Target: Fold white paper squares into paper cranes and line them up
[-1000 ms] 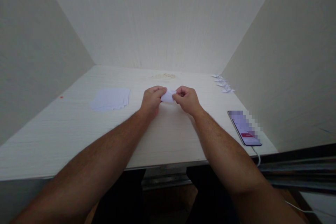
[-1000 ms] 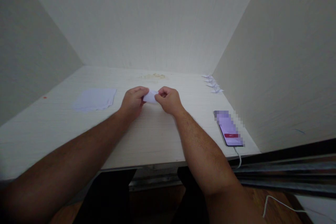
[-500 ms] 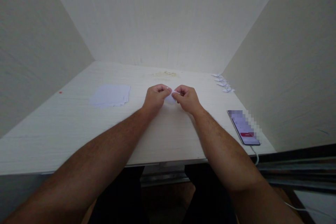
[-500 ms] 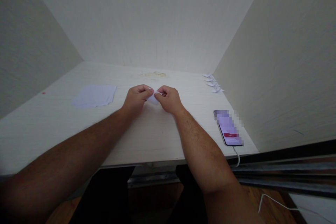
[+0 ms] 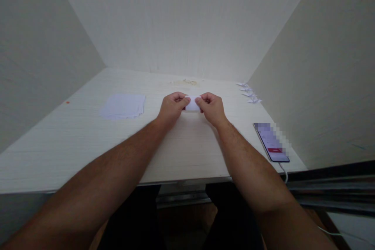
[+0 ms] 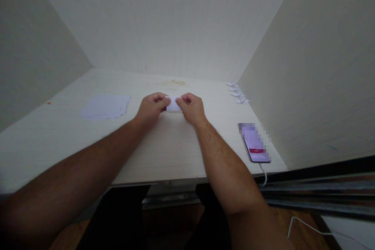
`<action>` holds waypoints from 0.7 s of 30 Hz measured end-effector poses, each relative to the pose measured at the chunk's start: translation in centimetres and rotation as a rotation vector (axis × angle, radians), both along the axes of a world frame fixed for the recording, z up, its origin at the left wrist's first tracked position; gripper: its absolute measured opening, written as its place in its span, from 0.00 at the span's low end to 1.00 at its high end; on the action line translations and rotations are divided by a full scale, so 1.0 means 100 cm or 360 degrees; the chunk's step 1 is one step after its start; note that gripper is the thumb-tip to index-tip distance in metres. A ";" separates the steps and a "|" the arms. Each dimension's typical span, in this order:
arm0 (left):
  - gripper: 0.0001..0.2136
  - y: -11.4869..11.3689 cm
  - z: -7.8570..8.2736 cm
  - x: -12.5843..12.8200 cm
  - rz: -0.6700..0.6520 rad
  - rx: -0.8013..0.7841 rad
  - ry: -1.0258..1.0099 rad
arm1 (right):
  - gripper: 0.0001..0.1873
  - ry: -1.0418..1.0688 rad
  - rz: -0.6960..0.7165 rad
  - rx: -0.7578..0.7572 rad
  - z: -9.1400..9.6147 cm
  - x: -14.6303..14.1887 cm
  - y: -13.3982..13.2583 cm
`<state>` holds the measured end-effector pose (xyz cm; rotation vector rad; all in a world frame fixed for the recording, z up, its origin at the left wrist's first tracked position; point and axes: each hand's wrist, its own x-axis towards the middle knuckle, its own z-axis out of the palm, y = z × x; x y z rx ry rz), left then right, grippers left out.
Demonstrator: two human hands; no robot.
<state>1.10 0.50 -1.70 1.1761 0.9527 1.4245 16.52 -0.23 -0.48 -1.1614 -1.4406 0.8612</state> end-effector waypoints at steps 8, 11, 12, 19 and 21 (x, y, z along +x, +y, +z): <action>0.11 -0.003 0.005 0.000 -0.0095 0.0009 0.0065 | 0.13 0.0015 0.0014 0.0055 -0.005 0.001 0.003; 0.10 -0.004 0.006 0.000 -0.0097 0.0014 0.0103 | 0.13 0.0031 0.0021 0.0071 -0.005 0.001 0.002; 0.10 -0.005 0.006 0.000 -0.0094 0.0010 0.0115 | 0.13 0.0036 0.0028 0.0066 -0.005 0.001 0.002; 0.08 -0.007 0.008 0.002 -0.0004 -0.0038 0.0154 | 0.13 -0.0069 0.0050 -0.0045 0.001 0.000 -0.002; 0.08 -0.008 0.009 0.002 0.0010 -0.0035 0.0186 | 0.12 -0.0128 0.0062 -0.0058 0.003 -0.001 -0.003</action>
